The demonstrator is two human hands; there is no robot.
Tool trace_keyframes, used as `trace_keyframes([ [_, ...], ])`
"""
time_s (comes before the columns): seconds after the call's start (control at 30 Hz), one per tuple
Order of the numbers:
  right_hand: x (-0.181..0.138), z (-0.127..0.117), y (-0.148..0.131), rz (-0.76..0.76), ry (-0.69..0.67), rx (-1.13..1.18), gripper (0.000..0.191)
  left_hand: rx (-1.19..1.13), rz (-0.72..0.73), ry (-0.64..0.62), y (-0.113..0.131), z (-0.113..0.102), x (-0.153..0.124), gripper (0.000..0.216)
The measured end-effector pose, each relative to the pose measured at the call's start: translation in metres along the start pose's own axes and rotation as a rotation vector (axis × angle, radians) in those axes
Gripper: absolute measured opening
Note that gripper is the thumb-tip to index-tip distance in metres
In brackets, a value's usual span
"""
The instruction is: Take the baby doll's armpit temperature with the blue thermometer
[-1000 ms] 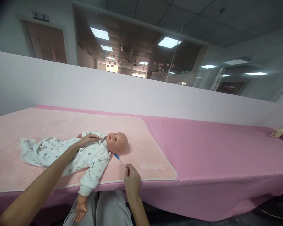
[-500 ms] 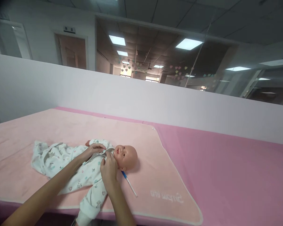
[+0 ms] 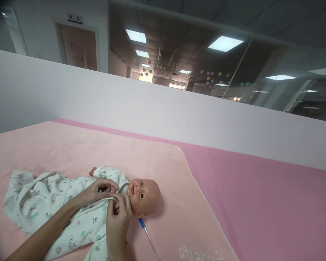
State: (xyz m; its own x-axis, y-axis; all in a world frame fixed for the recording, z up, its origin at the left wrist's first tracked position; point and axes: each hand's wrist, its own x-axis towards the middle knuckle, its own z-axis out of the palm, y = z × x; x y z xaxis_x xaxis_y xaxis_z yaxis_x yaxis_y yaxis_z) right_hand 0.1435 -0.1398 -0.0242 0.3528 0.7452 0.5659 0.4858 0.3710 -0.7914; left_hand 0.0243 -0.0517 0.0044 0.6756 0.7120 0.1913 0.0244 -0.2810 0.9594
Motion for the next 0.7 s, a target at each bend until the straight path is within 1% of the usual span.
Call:
trace_keyframes([
  [0.17,0.000,-0.002,-0.001,0.004,-0.023,-0.032,0.021,-0.199,-0.092,0.048,-0.006,-0.001,0.000,0.029],
  [0.23,-0.001,-0.003,-0.001,-0.006,-0.016,-0.044,0.023,-0.202,-0.110,0.073,-0.008,-0.002,0.000,0.028],
  [0.4,-0.003,-0.003,0.002,-0.039,-0.003,-0.051,0.025,-0.077,-0.094,0.082,-0.007,-0.004,-0.001,0.026],
  [0.47,-0.003,-0.004,0.002,-0.040,-0.001,-0.058,0.025,-0.023,-0.058,0.042,-0.004,-0.005,-0.003,0.026],
  [0.57,-0.004,-0.004,0.003,-0.006,-0.010,-0.064,0.024,0.096,0.010,-0.060,0.002,-0.006,-0.007,0.029],
  [0.63,-0.004,-0.004,0.005,0.022,-0.027,-0.065,0.023,0.181,0.015,-0.095,0.006,-0.006,-0.009,0.030],
  [0.7,-0.004,-0.003,0.006,0.030,-0.046,-0.070,0.022,0.222,-0.016,-0.090,0.008,-0.006,-0.010,0.027],
])
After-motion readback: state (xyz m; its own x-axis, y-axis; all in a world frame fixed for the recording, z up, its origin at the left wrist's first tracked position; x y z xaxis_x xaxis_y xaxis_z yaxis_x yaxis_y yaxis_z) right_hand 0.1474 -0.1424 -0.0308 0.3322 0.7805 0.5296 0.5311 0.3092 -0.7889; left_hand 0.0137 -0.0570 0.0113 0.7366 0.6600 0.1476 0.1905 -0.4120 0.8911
